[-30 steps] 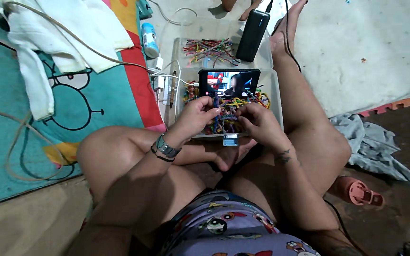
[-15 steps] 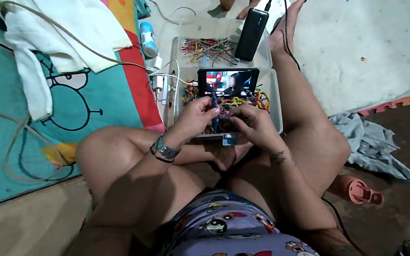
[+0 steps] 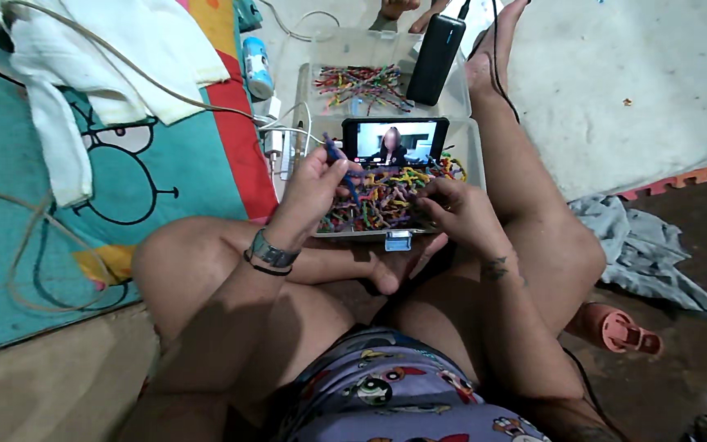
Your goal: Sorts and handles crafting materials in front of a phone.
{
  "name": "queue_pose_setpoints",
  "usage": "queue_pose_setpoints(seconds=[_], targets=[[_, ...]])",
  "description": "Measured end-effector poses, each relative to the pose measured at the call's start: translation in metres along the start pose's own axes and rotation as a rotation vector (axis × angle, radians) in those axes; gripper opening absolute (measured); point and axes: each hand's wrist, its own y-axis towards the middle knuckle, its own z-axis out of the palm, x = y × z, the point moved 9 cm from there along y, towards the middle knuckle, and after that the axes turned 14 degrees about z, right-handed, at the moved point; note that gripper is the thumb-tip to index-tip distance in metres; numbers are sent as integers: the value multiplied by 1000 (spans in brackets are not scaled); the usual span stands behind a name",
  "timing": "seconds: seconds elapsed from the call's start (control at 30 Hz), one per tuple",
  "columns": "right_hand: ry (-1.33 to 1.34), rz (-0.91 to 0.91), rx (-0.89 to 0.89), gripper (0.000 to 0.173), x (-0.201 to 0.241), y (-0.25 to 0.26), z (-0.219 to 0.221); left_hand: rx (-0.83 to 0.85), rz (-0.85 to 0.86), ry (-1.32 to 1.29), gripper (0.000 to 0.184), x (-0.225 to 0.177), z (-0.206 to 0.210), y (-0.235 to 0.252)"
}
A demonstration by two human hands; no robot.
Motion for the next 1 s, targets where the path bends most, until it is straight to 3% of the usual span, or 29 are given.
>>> queue_pose_setpoints(seconds=[0.17,0.23,0.37,0.47,0.6,0.73,0.9,1.0], targets=[[-155,27,-8,12,-5,3,2,19,96,-54,13,25,-13,23],[-136,5,-53,13,1,1,-3,51,87,-21,12,14,-3,12],[75,-71,-181,18,19,-9,-16,76,44,16,11,-3,9,-4],[274,-169,-152,20,42,-18,-7,109,74,-22,8,19,10,7],[78,-318,-336,19,65,-32,4,159,66,-72,8,25,18,1],[5,-338,-420,14,66,-35,8,160,65,-116,6,25,21,-2],[90,-283,-331,15,62,-32,13,130,82,-145,5,27,21,-1],[551,5,-34,12,49,-24,24,57,198,-191,14,24,21,-2]])
